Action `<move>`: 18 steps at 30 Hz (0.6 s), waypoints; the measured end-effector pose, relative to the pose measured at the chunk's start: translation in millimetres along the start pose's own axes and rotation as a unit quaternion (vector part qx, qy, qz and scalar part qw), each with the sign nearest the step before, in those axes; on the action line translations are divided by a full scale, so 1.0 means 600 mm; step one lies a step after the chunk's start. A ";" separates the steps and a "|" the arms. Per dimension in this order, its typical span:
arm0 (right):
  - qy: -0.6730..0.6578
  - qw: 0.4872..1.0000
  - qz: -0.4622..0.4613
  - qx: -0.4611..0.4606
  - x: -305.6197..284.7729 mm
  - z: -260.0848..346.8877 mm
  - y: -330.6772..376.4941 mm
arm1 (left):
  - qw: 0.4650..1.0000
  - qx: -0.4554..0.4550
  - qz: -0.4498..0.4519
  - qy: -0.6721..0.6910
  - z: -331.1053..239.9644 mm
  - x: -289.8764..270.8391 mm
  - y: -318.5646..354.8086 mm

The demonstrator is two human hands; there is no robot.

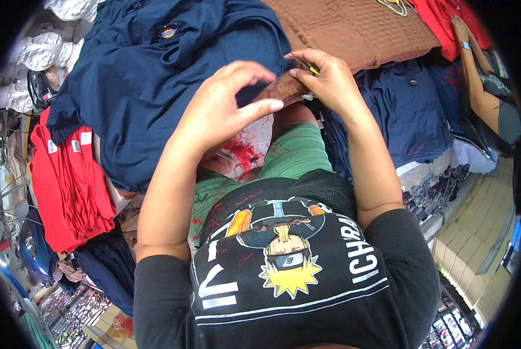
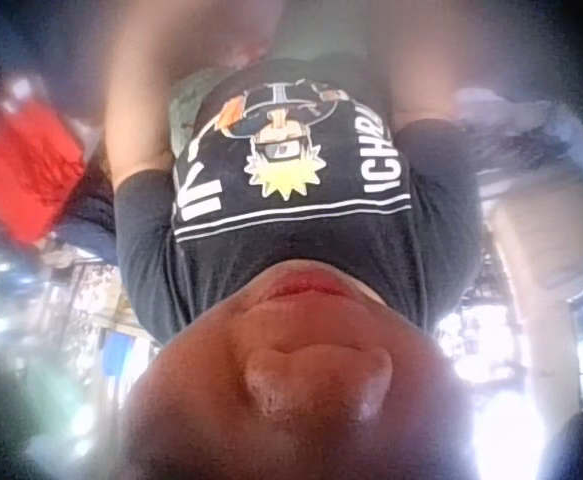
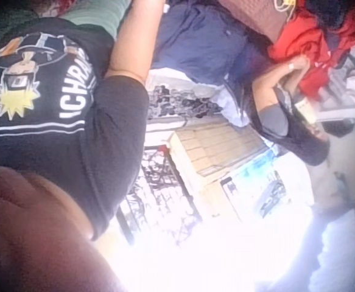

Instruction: The person trims loose threads from the collars and labels of several navy blue shirts using snips.

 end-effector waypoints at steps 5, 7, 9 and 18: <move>0.015 1.000 -0.014 0.015 0.000 0.005 -0.008 | 0.990 0.044 -0.111 -0.081 0.056 0.075 -0.050; -0.024 0.999 -0.037 0.002 0.003 0.000 -0.003 | 0.988 0.025 -0.125 -0.092 0.063 0.089 -0.058; -0.115 0.991 -0.007 0.068 -0.004 0.004 0.004 | 0.990 -0.004 -0.127 -0.063 0.066 0.094 -0.061; -0.029 0.995 0.045 0.081 -0.026 0.019 0.007 | 0.989 0.038 -0.133 -0.049 0.064 0.094 -0.059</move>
Point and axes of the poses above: each hand's wrist, its own y-axis away from the middle knuckle, its own x-axis out of the palm, z = x × y, the point moved 1 cm from there along -y, towards the middle knuckle, and after that the axes turned 11 degrees about y, right-handed, at the moved point
